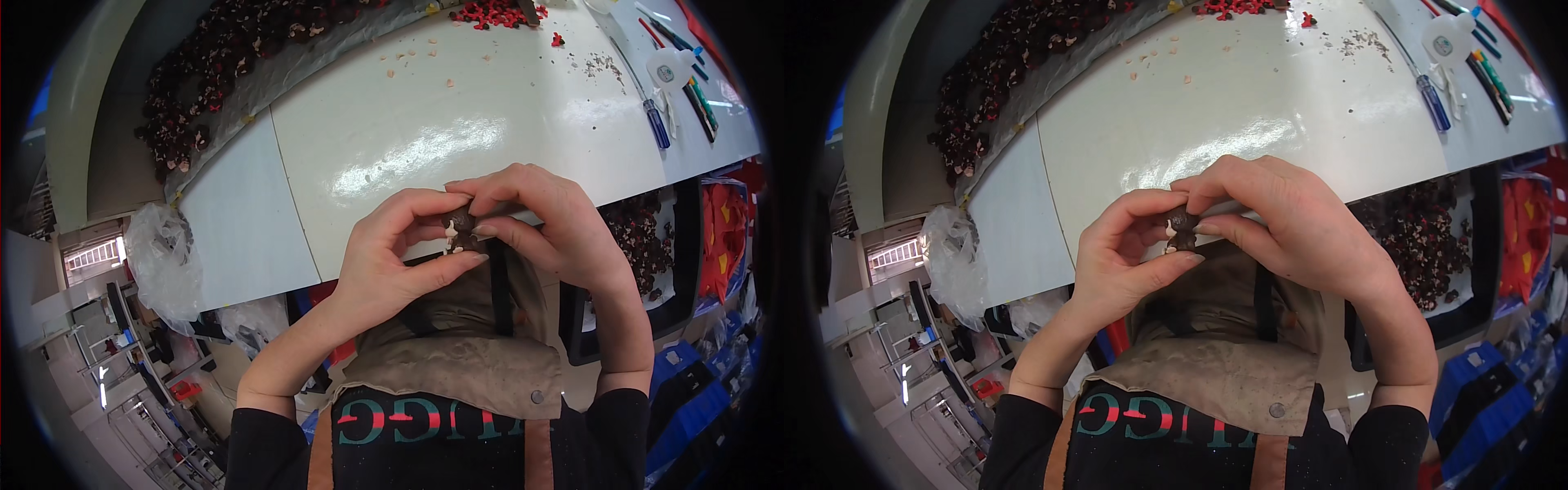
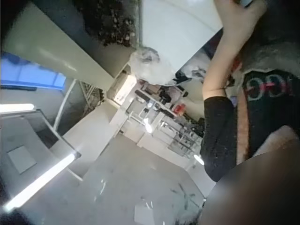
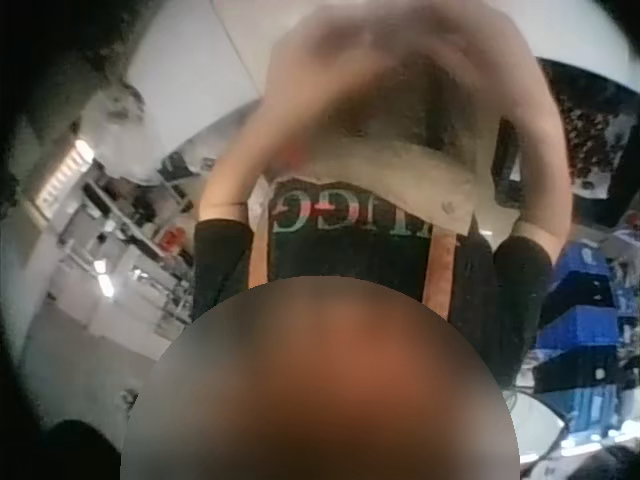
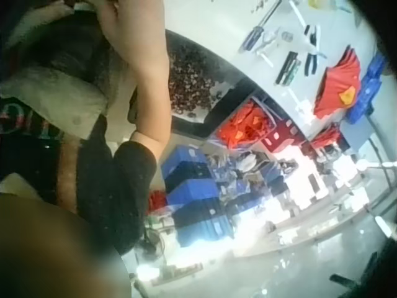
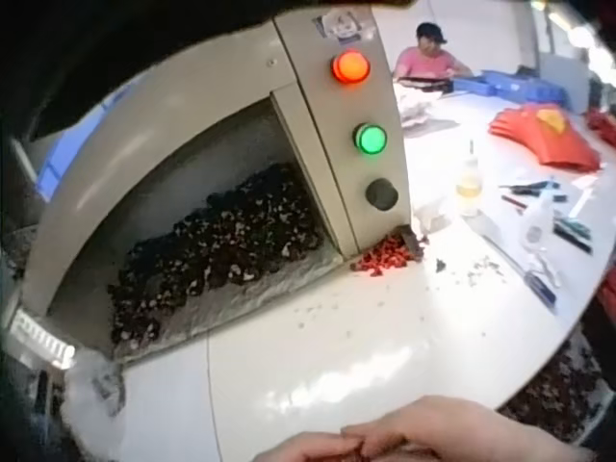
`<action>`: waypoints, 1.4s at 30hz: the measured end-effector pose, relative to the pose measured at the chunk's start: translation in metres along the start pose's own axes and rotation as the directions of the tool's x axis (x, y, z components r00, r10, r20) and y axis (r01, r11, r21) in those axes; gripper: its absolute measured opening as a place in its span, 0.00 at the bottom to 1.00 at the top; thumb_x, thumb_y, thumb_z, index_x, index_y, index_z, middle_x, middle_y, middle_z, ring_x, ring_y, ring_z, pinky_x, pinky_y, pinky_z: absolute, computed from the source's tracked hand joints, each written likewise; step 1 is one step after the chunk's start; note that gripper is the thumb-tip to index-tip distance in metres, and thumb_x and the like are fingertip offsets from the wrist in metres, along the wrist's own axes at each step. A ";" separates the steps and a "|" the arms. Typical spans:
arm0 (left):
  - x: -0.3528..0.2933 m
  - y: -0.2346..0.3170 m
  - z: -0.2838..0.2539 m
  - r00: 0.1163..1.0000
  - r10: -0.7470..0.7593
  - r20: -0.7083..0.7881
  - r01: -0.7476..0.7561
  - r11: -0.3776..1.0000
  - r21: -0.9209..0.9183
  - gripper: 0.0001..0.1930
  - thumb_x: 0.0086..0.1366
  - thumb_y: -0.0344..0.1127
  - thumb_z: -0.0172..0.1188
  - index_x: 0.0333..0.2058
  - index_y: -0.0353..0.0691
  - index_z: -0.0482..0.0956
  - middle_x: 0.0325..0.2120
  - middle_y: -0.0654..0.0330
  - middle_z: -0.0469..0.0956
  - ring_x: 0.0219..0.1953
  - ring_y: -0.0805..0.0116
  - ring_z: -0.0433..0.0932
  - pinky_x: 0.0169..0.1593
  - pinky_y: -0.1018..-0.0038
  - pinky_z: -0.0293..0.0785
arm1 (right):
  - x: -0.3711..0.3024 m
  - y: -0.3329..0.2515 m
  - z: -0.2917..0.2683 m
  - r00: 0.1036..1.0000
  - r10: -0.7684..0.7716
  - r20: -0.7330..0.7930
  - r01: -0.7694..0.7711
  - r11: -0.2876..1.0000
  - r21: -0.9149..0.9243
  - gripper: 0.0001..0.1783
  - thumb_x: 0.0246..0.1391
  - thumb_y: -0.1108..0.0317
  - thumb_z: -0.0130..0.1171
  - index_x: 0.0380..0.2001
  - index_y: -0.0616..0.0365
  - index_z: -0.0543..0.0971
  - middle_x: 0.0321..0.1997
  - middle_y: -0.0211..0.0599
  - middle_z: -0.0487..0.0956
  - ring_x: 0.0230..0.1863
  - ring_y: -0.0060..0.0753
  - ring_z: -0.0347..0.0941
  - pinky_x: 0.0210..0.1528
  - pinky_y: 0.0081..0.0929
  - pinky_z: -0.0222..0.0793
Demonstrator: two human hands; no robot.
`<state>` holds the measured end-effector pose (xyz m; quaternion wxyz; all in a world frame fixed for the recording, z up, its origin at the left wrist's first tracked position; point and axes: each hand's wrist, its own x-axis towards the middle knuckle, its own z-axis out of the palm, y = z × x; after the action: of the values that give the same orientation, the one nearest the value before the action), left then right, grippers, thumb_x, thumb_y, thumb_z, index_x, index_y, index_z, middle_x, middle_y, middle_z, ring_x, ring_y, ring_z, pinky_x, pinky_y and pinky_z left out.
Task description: Assembling small cartoon character figurines by applying glue and joining pieces together on a workbench.
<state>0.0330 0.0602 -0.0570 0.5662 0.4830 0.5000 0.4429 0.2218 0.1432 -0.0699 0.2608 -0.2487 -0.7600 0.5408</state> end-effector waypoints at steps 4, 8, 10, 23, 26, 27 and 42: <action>-0.002 -0.001 -0.002 1.000 0.024 -0.007 -0.024 0.999 0.035 0.22 0.52 0.23 0.65 0.47 0.33 0.71 0.45 0.58 0.71 0.46 0.72 0.74 0.52 0.74 0.73 | 0.002 -0.001 0.003 1.000 -0.019 -0.004 0.019 1.000 -0.001 0.10 0.46 0.82 0.58 0.34 0.61 0.72 0.43 0.44 0.78 0.41 0.32 0.77 0.43 0.25 0.74; -0.007 -0.001 -0.006 0.999 0.038 -0.018 -0.037 0.997 0.067 0.22 0.52 0.23 0.66 0.46 0.33 0.71 0.44 0.59 0.71 0.45 0.72 0.74 0.51 0.75 0.74 | 0.004 -0.002 0.009 0.999 -0.033 0.008 0.033 0.999 -0.008 0.10 0.46 0.83 0.57 0.34 0.62 0.72 0.44 0.45 0.78 0.42 0.32 0.77 0.43 0.25 0.74; -0.009 0.001 -0.007 0.999 0.042 -0.024 -0.040 0.996 0.073 0.22 0.52 0.23 0.66 0.46 0.33 0.72 0.43 0.59 0.71 0.45 0.72 0.74 0.51 0.75 0.74 | 0.004 -0.004 0.011 1.000 -0.004 0.005 0.004 1.000 -0.007 0.10 0.47 0.83 0.57 0.34 0.62 0.72 0.45 0.45 0.78 0.43 0.32 0.77 0.44 0.25 0.73; -0.013 0.005 -0.015 0.999 0.009 0.030 -0.014 0.987 0.162 0.25 0.51 0.19 0.65 0.48 0.36 0.69 0.45 0.61 0.70 0.48 0.72 0.71 0.52 0.74 0.70 | 0.004 -0.004 0.018 1.000 -0.003 0.006 0.003 0.997 0.076 0.10 0.47 0.84 0.57 0.34 0.63 0.72 0.46 0.48 0.77 0.45 0.34 0.76 0.46 0.25 0.73; -0.011 -0.001 -0.012 0.998 0.062 -0.029 -0.058 0.990 0.128 0.21 0.51 0.25 0.67 0.45 0.35 0.73 0.42 0.60 0.71 0.44 0.72 0.75 0.50 0.76 0.75 | 0.006 0.001 0.018 0.999 -0.044 0.001 0.044 0.997 0.067 0.10 0.47 0.84 0.57 0.34 0.63 0.72 0.46 0.48 0.77 0.46 0.34 0.76 0.46 0.26 0.73; -0.011 -0.003 -0.012 0.998 0.059 -0.028 -0.055 0.991 0.126 0.21 0.51 0.25 0.67 0.45 0.35 0.73 0.42 0.60 0.71 0.44 0.72 0.75 0.50 0.76 0.75 | 0.006 0.002 0.019 0.999 -0.042 0.004 0.042 0.997 0.064 0.10 0.47 0.84 0.57 0.34 0.63 0.72 0.46 0.48 0.77 0.47 0.35 0.76 0.46 0.26 0.73; -0.012 -0.010 -0.010 0.997 0.062 -0.035 -0.058 0.993 0.100 0.22 0.52 0.25 0.66 0.46 0.35 0.72 0.43 0.60 0.71 0.45 0.73 0.74 0.51 0.76 0.74 | 0.004 0.007 0.021 0.998 -0.066 -0.006 0.066 0.996 0.060 0.10 0.47 0.83 0.57 0.34 0.63 0.72 0.45 0.47 0.77 0.45 0.33 0.76 0.45 0.25 0.74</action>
<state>0.0220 0.0483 -0.0653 0.5184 0.5165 0.5173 0.4437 0.2054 0.1336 -0.0820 0.2875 -0.2165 -0.7507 0.5541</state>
